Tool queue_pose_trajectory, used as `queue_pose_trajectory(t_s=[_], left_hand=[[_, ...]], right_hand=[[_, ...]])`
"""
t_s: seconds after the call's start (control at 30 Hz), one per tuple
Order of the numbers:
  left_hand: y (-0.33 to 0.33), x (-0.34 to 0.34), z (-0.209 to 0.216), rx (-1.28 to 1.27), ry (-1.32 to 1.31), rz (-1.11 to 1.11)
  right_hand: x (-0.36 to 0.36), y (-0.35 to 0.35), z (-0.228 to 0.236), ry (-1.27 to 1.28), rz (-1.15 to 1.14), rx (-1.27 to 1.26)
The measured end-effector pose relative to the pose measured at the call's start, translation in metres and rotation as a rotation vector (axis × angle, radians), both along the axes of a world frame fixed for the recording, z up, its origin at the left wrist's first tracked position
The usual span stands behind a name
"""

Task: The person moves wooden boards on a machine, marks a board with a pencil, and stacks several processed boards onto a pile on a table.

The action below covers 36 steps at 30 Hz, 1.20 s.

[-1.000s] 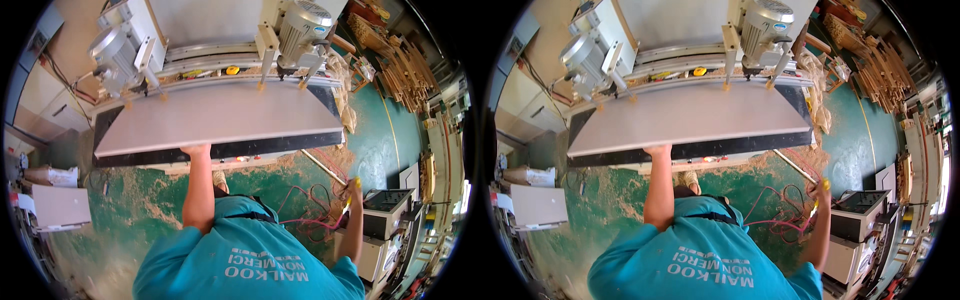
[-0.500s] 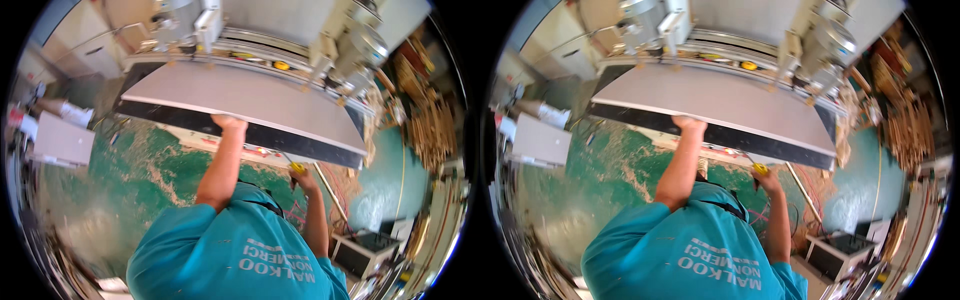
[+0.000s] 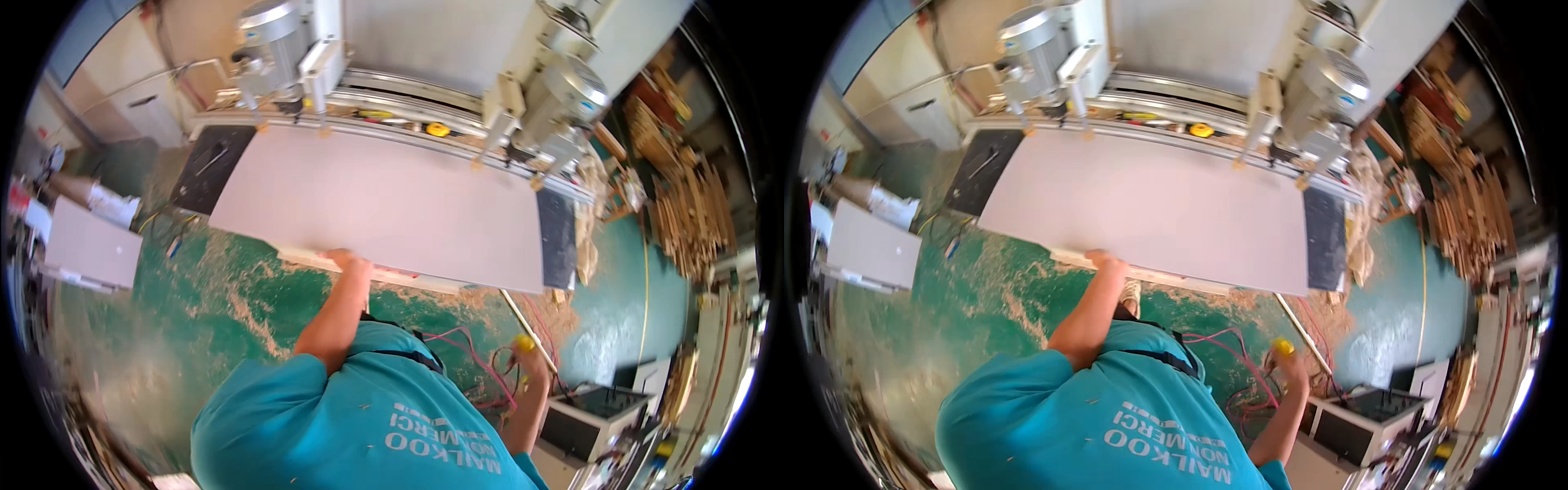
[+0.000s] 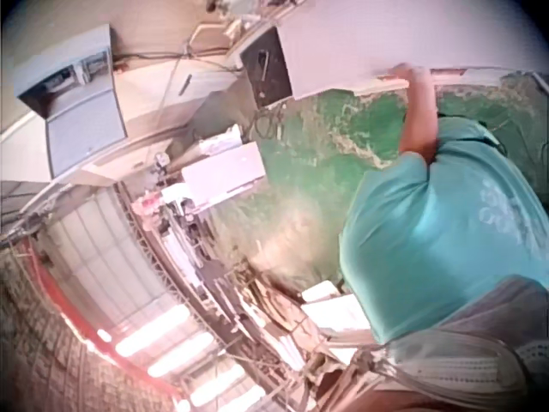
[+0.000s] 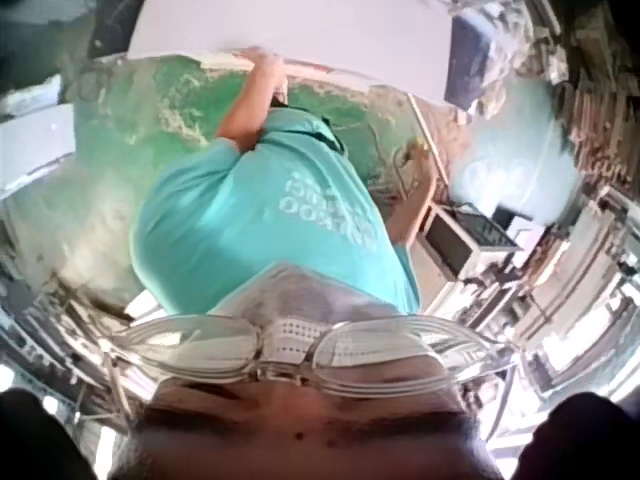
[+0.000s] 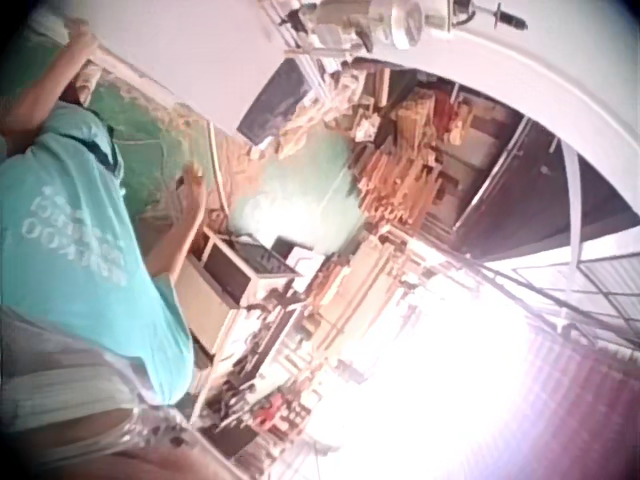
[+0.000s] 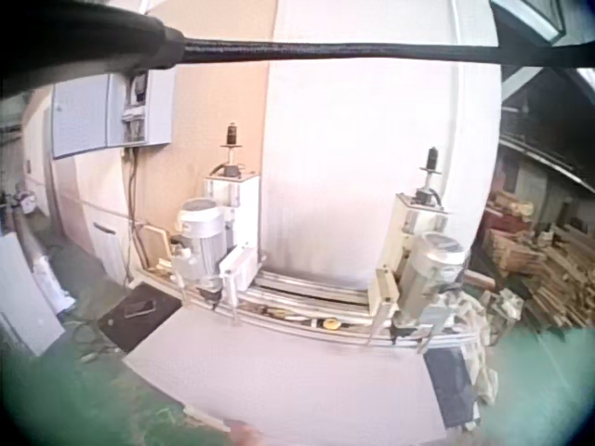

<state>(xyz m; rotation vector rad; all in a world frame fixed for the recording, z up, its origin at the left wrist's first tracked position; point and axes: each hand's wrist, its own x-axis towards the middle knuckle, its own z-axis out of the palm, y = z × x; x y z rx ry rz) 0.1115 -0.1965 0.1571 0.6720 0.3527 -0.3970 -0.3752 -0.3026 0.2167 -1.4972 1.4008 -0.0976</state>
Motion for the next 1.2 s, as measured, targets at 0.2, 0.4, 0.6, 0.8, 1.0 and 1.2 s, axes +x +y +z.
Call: queue_pose_trajectory(t_s=[0.2,0.4,0.6,0.8,1.0,1.2], left_hand=[[0.009,-0.001,-0.085,0.509,0.311,-0.428],[0.065,0.011,-0.146,0.83,0.2,-0.86],[0.104,-0.032,-0.1,0.804,-0.323,-1.038],[0.086,-0.076,-0.056,0.58,-0.906,-0.85],[0.072,0.024,0.036,0.474,-0.458,-0.76],[0.137,0.08,0.07,0.648,-1.298,-1.005]], right_hand=[[-0.048,-0.011,0.017,0.177,-0.194,-0.189],[0.028,-0.003,-0.001,-0.151,-0.052,0.002],[0.165,0.005,-0.048,-0.16,0.427,0.116],[0.347,0.092,-0.012,-0.152,0.7,-0.413],[0.426,0.027,0.081,-0.276,0.821,-0.894],[0.484,-0.197,0.195,-0.018,0.367,-1.755]])
